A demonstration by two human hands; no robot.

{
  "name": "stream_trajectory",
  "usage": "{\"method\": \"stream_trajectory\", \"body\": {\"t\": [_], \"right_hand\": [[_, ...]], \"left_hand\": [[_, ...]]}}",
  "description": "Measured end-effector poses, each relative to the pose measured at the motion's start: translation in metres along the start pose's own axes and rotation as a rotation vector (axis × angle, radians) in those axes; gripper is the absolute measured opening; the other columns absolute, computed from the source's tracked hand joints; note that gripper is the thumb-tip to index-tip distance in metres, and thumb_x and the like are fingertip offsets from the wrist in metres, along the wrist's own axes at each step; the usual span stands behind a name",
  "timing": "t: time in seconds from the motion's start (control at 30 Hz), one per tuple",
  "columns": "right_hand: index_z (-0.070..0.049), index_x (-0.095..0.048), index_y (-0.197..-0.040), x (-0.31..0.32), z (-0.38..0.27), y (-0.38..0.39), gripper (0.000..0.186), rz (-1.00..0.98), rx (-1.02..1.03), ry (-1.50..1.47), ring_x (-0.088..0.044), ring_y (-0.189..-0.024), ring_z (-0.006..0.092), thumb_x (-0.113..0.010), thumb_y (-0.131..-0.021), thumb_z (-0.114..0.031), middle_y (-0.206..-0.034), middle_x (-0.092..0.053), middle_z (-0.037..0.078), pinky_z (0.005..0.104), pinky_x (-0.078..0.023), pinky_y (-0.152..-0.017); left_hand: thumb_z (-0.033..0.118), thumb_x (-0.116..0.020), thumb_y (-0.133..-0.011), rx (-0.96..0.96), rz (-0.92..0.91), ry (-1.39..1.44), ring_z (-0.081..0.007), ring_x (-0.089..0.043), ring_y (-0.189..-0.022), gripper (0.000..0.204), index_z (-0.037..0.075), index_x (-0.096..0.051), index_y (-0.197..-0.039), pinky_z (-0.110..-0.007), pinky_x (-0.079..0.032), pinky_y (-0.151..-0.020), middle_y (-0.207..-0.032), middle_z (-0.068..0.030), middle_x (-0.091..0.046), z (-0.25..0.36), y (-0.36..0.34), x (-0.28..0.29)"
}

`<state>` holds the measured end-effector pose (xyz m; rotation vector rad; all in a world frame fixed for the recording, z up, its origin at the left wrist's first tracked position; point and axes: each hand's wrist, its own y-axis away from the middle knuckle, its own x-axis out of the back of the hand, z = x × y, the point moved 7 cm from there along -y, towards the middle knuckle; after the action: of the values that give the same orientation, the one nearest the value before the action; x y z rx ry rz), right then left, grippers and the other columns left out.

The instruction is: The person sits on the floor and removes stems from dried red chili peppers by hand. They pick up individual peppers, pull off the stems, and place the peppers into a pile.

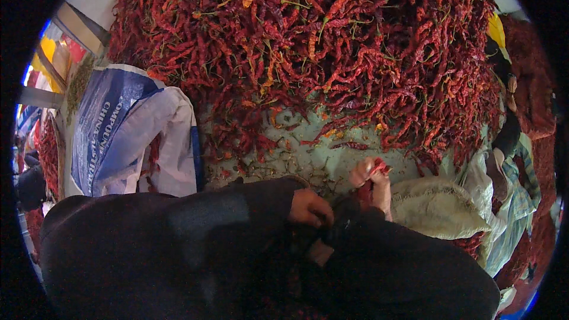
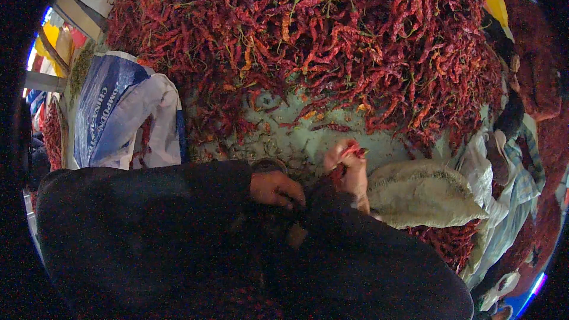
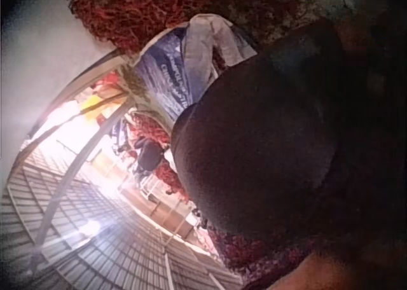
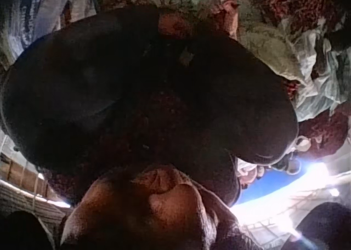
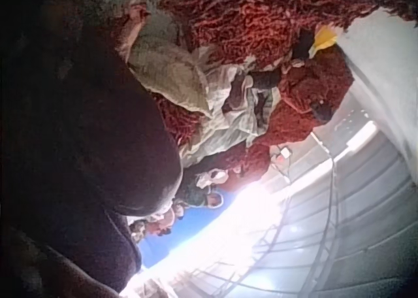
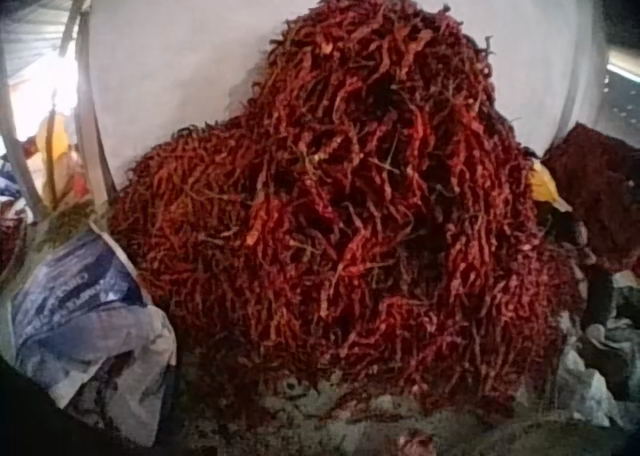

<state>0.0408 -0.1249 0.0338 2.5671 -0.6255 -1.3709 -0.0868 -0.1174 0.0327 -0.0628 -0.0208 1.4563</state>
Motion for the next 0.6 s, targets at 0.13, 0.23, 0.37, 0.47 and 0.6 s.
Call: {"method": "stream_trajectory", "body": {"t": [0.13,0.23,0.37,0.47,0.6], "right_hand": [[-0.004,-0.048,-0.07,0.053,-0.022,-0.009,0.013,0.467,-0.067,0.48,-0.037,-0.048,0.0102,-0.06,-0.065,-0.003,-0.056,-0.042,0.0,0.0249,-0.031,-0.044],[-0.004,-0.054,-0.083,0.057,-0.038,-0.024,0.017,0.341,0.128,0.945,-0.05,-0.053,0.0155,-0.059,-0.066,-0.004,-0.063,-0.054,0.004,0.0288,-0.039,-0.047],[-0.009,-0.052,-0.101,0.025,-0.031,-0.046,0.031,0.118,0.402,2.049,-0.059,-0.065,0.0302,-0.057,-0.071,-0.012,-0.075,-0.06,0.016,0.0388,-0.045,-0.055],[-0.011,-0.053,-0.094,0.037,-0.018,-0.059,0.029,0.111,0.021,2.238,-0.054,-0.068,0.0369,-0.058,-0.066,-0.016,-0.07,-0.057,0.018,0.0445,-0.042,-0.062],[-0.011,-0.054,-0.094,0.03,-0.017,-0.068,0.029,0.045,0.124,2.228,-0.055,-0.068,0.0351,-0.058,-0.066,-0.015,-0.071,-0.058,0.016,0.0427,-0.043,-0.061]], "left_hand": [[0.004,-0.055,-0.072,-0.004,0.094,-0.282,-0.0272,-0.05,-0.097,0.028,0.007,-0.054,-0.1,-0.037,-0.041,-0.082,-0.101,-0.0102,-0.053,0.009,0.007,0.009],[0.004,-0.054,-0.074,0.073,0.162,-0.173,-0.0267,-0.052,-0.093,0.025,0.006,-0.054,-0.099,-0.037,-0.042,-0.079,-0.096,-0.01,-0.055,0.008,0.004,0.021],[0.005,-0.053,-0.076,0.049,0.234,-0.105,-0.0243,-0.055,-0.085,0.021,0.004,-0.055,-0.097,-0.035,-0.044,-0.074,-0.09,-0.0103,-0.056,0.011,0.01,0.028],[0.004,-0.051,-0.077,0.068,0.244,-0.106,-0.0214,-0.057,-0.08,0.019,0.003,-0.055,-0.095,-0.033,-0.045,-0.071,-0.087,-0.0101,-0.057,0.002,0.014,0.027],[0.003,-0.049,-0.079,0.254,0.246,0.117,-0.0169,-0.056,-0.078,0.017,0.001,-0.055,-0.095,-0.03,-0.046,-0.07,-0.086,-0.0083,-0.057,-0.004,0.019,0.026]]}}
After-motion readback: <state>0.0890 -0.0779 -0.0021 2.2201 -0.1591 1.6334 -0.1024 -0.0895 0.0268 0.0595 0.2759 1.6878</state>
